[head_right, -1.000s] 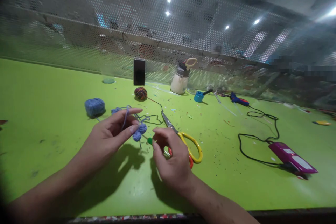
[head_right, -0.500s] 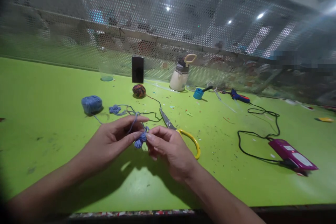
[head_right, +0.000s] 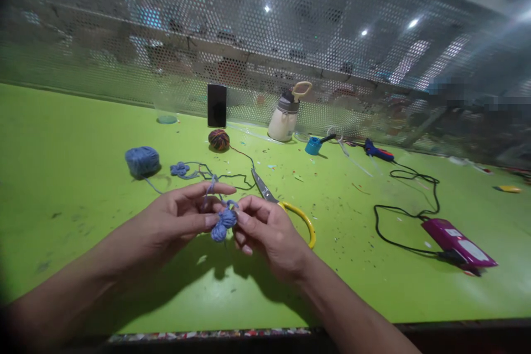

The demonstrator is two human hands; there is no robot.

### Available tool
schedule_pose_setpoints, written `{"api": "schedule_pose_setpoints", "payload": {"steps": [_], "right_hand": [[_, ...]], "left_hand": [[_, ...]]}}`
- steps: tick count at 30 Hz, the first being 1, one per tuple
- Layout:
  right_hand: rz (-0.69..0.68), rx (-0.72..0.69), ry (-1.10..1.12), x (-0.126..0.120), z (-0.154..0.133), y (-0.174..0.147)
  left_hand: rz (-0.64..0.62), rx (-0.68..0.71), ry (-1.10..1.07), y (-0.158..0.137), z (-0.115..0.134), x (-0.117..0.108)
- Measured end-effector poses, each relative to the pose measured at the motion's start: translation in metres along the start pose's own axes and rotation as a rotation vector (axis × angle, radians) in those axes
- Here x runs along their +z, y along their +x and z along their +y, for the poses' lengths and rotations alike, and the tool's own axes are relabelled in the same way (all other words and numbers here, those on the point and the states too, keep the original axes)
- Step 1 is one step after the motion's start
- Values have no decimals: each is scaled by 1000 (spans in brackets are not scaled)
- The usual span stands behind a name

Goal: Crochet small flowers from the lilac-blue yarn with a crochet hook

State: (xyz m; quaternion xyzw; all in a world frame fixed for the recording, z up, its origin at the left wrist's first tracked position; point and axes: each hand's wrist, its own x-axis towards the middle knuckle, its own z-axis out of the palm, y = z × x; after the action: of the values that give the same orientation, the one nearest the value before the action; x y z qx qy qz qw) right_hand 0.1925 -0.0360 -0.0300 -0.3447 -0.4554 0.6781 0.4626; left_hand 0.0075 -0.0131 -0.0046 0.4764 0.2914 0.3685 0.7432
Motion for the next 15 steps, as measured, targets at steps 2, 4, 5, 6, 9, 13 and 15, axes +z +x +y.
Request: {"api": "schedule_pose_setpoints", "payload": {"steps": [2,4,5,6,9,13,15], "right_hand": [[-17,-28,-16,-1,1,0],[-34,-59,-67,-1,1,-1],[-38,-74,-106,-1,1,-1],[-38,-87,-154,-1,1,-2],[-34,-120,-319,0,0,-4],[-5,-169,-495,6,-1,-5],[22,-174,-536,8,-1,-4]], "left_hand": [[21,-31,-96,-1,-1,2],[54,-45,-153,-2,-2,5],[67,-55,-168,-3,-2,7],[75,-68,-176,-4,-2,9],[72,-99,-174,-4,-4,12],[83,-85,-117,-3,-8,12],[109,-94,-90,-2,-10,10]]}}
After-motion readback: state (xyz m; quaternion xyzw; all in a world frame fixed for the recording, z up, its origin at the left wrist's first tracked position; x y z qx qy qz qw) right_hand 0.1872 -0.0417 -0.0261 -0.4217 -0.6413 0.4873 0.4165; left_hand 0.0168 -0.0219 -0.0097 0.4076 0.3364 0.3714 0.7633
